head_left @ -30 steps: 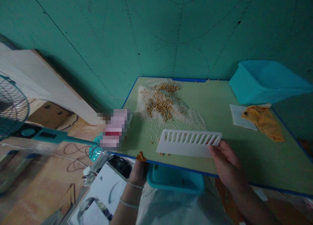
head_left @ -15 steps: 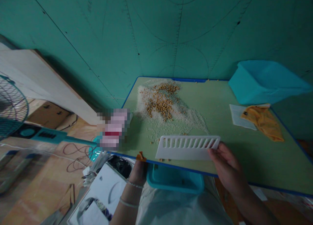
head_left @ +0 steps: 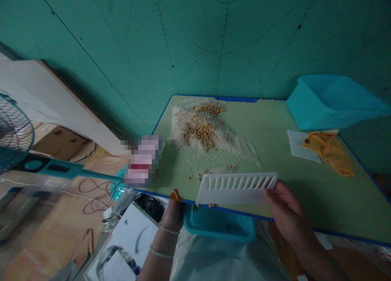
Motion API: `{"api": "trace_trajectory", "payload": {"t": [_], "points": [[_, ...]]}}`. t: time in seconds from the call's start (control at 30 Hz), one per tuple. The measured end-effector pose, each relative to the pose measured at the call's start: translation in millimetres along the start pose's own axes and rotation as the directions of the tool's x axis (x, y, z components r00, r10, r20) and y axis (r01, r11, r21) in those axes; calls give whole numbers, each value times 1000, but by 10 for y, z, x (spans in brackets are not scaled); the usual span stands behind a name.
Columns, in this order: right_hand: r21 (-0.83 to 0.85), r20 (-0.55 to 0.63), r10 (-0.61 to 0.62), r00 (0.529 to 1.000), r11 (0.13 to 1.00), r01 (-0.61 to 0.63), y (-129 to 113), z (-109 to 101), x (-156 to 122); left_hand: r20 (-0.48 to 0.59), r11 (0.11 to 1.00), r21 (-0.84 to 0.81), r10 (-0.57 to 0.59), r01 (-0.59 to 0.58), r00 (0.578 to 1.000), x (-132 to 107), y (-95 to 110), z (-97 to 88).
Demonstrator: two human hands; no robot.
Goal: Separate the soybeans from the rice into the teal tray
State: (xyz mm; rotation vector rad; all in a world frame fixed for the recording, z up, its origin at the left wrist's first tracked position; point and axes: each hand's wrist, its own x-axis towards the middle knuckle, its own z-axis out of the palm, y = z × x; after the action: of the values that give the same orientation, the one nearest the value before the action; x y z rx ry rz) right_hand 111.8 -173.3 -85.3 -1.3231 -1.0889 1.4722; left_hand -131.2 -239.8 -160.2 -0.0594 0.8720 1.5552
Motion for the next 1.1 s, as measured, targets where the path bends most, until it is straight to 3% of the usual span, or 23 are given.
{"api": "trace_trajectory", "payload": {"t": [0.3, 0.53, 0.87, 1.1], "points": [[-33, 22, -12, 1000, 999, 13, 26, -19, 12, -15, 999, 50, -13, 14, 1000, -24, 30, 73], [8, -44, -60, 997, 998, 61, 21, 63, 12, 19, 996, 82, -23, 21, 1000, -72, 51, 117], [-29, 203, -58, 977, 997, 66, -77, 432, -94, 30, 996, 93, -15, 12, 999, -17, 27, 67], [-164, 214, -159, 964, 967, 196, 32, 560, -182, 50, 998, 64, 27, -30, 998, 3, 11, 34]]}}
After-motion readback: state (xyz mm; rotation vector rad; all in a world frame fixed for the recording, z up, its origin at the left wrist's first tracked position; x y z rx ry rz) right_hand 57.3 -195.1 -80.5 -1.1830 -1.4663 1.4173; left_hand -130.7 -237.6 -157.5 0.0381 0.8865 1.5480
